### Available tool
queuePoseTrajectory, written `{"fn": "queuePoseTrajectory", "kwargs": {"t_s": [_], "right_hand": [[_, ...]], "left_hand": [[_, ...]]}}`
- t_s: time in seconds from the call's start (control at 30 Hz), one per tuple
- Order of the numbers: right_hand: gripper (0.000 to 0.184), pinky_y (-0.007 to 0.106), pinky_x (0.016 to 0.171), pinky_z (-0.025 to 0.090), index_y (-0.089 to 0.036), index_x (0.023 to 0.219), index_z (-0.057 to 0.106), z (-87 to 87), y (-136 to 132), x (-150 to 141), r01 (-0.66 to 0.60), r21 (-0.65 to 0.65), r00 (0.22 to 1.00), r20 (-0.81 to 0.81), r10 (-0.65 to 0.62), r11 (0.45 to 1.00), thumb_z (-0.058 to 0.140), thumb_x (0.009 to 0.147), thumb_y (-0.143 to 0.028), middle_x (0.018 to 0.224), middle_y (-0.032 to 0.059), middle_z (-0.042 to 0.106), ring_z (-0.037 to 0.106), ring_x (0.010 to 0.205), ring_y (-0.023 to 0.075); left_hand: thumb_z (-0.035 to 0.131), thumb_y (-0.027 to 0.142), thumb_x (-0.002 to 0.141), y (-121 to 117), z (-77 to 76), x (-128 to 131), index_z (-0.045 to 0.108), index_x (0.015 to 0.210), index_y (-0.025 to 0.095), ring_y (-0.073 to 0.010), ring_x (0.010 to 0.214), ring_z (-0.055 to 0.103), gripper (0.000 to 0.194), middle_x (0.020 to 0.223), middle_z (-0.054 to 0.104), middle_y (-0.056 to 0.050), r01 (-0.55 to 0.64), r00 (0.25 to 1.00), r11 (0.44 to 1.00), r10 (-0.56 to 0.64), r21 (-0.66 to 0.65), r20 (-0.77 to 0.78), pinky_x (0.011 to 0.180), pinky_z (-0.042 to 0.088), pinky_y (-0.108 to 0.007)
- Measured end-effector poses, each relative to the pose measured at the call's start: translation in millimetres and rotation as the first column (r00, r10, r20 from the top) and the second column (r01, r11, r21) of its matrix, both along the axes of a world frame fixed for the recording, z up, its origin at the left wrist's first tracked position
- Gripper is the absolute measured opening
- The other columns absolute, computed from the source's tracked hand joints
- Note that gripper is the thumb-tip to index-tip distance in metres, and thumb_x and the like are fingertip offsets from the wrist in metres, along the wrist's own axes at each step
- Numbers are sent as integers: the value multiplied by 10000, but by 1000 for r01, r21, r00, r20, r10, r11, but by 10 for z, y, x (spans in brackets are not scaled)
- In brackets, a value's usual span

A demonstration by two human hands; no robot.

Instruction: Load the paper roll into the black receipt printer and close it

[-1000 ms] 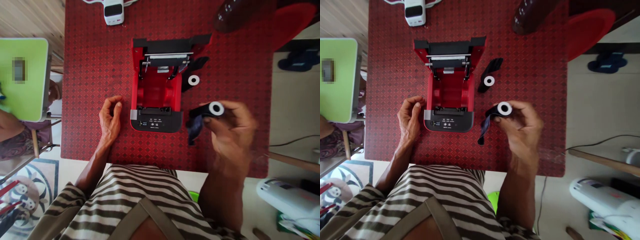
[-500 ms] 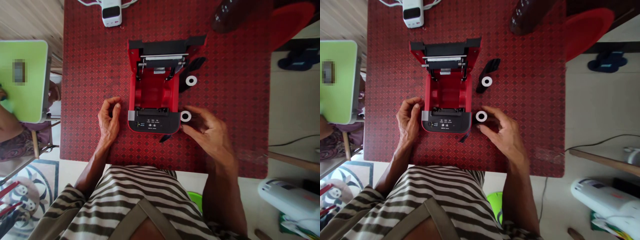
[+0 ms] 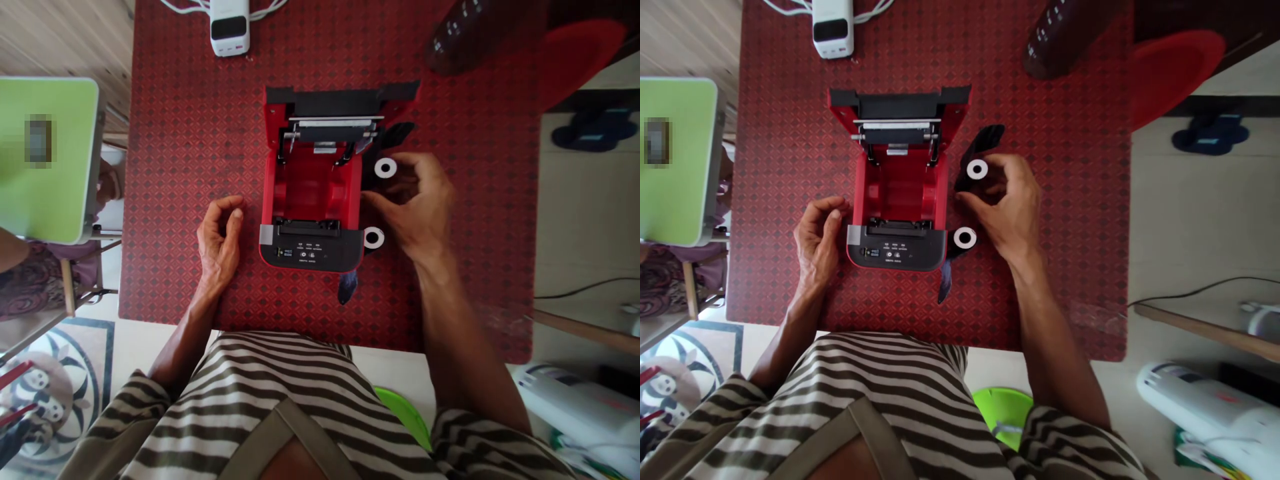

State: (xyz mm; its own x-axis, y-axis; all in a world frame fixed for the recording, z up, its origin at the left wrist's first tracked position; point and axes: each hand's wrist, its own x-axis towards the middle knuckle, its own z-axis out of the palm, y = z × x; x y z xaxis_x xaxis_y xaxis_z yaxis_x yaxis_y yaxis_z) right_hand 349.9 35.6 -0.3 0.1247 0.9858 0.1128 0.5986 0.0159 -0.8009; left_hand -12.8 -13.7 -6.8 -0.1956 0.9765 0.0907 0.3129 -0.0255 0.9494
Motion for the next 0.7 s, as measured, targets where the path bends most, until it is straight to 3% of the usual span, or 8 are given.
{"fn": "queuePoseTrajectory", "kwargs": {"t_s": [0.1, 0.23, 0.37, 0.43, 0.53, 0.6, 0.67, 0.7], "right_hand": [[353, 600, 1082, 679, -306, 1347, 758, 90, 28, -71, -4, -16, 994, 114, 6, 1000, 910, 1073, -467, 1498, 222, 879, 812, 1256, 394], [192, 615, 1087, 627, -349, 1154, 753, 122, 37, -81, 21, -14, 994, 108, -20, 1000, 854, 1094, -501, 1376, 197, 890, 782, 1182, 388], [264, 591, 1012, 634, -378, 1085, 735, 78, 58, -25, 77, 4, 996, -43, -77, 997, 937, 1000, -526, 1211, 121, 897, 770, 1082, 359], [356, 549, 912, 646, -377, 1056, 739, 161, 36, 11, 112, 44, 987, -121, -106, 993, 1015, 931, -564, 1079, 77, 867, 757, 981, 330], [460, 505, 795, 641, -360, 1003, 773, 503, -111, 44, 150, 138, 961, -252, -112, 979, 1131, 817, -581, 947, 39, 803, 743, 866, 299], [446, 505, 784, 654, -354, 981, 804, 821, -290, 44, 94, 163, 949, -312, -39, 982, 1149, 808, -577, 913, 32, 791, 759, 832, 293], [400, 500, 723, 658, -354, 957, 830, 1123, -491, 32, 8, 78, 948, -319, 18, 997, 1102, 871, -634, 859, 23, 770, 752, 743, 282], [431, 485, 649, 633, -365, 956, 846, 1247, -580, 22, -28, 44, 962, -271, 39, 999, 1020, 919, -758, 793, 15, 724, 721, 676, 278]], "left_hand": [[846, 874, 1162, -6, -2, 1, 925, 1345, 338, -282, 1211, 914, 572, 1308, 962, -56, -2, 1000, 1000, 3, -5, 11, 1143, 740, -453], [838, 842, 1182, -10, -13, -2, 913, 1352, 339, -283, 1220, 908, 536, 1315, 953, -62, 11, 1000, 1000, -11, -5, 10, 1158, 740, -462], [819, 828, 1195, -18, -7, -9, 893, 1366, 330, -279, 1213, 909, 531, 1329, 947, -66, 23, 1000, 1000, -23, -13, -3, 1153, 745, -454], [818, 833, 1192, -21, -3, -16, 891, 1374, 327, -276, 1204, 908, 542, 1327, 948, -64, 24, 1000, 1000, -24, -18, -7, 1140, 745, -449], [835, 842, 1179, -12, -7, -35, 896, 1362, 334, -278, 1209, 906, 543, 1319, 947, -63, 28, 999, 999, -27, -25, 18, 1145, 744, -451], [863, 856, 1156, 7, 0, -45, 903, 1342, 343, -283, 1208, 908, 547, 1306, 946, -61, 25, 998, 999, -23, -26, 54, 1142, 745, -460], [892, 872, 1131, 23, 48, -40, 914, 1312, 346, -286, 1190, 909, 556, 1288, 947, -61, 6, 997, 1000, -5, -10, 77, 1117, 750, -471], [902, 873, 1125, 24, 97, -29, 917, 1298, 343, -287, 1179, 907, 558, 1278, 947, -62, -11, 997, 1000, 11, 10, 78, 1106, 753, -479]]}}
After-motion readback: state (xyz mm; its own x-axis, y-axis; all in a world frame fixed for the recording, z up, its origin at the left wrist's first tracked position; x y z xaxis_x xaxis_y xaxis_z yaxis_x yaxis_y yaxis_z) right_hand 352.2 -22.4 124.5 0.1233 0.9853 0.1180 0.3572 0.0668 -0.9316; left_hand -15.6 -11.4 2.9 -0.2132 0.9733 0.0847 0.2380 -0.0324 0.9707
